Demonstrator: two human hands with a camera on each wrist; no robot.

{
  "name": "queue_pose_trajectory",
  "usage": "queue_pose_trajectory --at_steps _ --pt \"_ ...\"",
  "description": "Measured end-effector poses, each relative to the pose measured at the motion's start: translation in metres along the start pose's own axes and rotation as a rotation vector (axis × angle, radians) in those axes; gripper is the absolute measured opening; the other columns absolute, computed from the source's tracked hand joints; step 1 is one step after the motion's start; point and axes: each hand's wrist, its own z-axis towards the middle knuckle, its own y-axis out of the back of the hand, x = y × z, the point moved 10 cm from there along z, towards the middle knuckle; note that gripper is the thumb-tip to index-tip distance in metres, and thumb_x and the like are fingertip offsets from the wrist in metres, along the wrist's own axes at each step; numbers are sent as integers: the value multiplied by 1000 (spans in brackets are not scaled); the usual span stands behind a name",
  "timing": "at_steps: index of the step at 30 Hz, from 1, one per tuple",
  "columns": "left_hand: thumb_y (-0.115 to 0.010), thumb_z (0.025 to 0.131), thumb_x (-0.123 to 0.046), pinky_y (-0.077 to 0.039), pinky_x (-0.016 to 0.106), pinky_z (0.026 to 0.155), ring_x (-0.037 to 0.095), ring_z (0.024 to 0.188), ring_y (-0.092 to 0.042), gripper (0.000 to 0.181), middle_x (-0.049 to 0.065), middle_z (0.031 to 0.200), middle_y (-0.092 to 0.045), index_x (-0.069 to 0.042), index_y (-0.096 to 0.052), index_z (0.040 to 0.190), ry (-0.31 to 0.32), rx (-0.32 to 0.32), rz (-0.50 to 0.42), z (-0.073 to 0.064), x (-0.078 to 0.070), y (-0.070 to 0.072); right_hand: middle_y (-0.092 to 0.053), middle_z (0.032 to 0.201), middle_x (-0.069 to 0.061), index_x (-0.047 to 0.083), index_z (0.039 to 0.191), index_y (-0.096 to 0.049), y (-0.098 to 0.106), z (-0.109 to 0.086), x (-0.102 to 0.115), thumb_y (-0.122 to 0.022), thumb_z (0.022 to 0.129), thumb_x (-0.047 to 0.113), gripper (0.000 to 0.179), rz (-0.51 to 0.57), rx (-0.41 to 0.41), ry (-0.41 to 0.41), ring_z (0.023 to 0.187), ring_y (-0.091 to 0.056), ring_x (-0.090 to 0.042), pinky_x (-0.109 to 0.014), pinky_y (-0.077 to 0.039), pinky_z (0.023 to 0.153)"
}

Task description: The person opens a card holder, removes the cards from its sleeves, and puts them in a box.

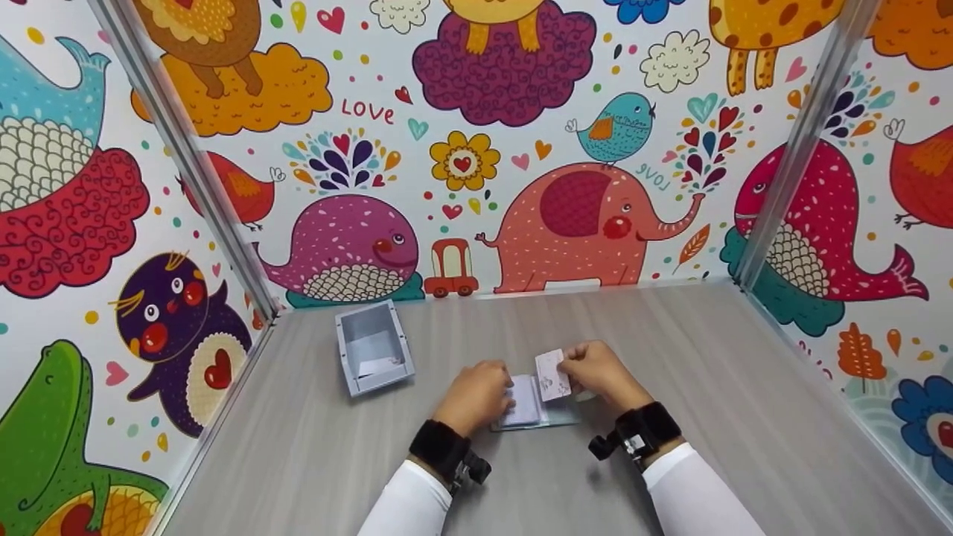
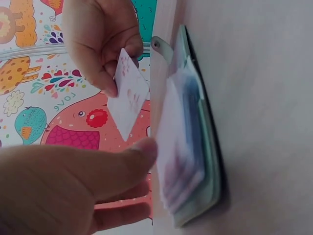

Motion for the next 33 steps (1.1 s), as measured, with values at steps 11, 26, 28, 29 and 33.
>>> queue_pose_trajectory --at_steps 11,26,28,29,33 --pt "-74 110 -16 -62 49 106 30 113 -75 21 12 116 -78 -2 -85 122 33 -132 -343 5 7 21 -79 89 -7 1 101 -76 -5 -2 19 -77 105 8 7 46 9 60 75 -77 -16 -34 -68 70" --pt "-74 111 -26 -63 45 100 20 109 -71 29 7 119 -80 -7 -81 131 148 -208 -822 3 21 34 -84 96 -12 -1 103 -75 -24 -10 41 -77 108 9 11 84 104 234 81 -82 -18 -36 -70 77" --pt "-75 110 -26 -62 44 99 19 107 -70 27 6 116 -80 -8 -82 129 160 -209 -837 1 21 36 -85 98 -14 -1 104 -75 -23 -10 42 -77 108 9 11 96 98 251 83 -83 -19 -37 -71 78" --pt "-75 110 -25 -62 44 98 19 106 -70 25 5 115 -79 -9 -82 128 162 -209 -841 1 21 37 -85 99 -14 -1 104 -75 -23 -10 43 -76 108 9 11 102 96 260 83 -83 -19 -37 -71 78" --pt "-77 108 -20 -62 43 96 16 101 -70 18 3 108 -79 -10 -83 122 144 -219 -822 0 17 42 -85 99 -14 -2 104 -74 -23 -12 47 -75 109 9 11 123 99 296 84 -83 -18 -36 -71 79"
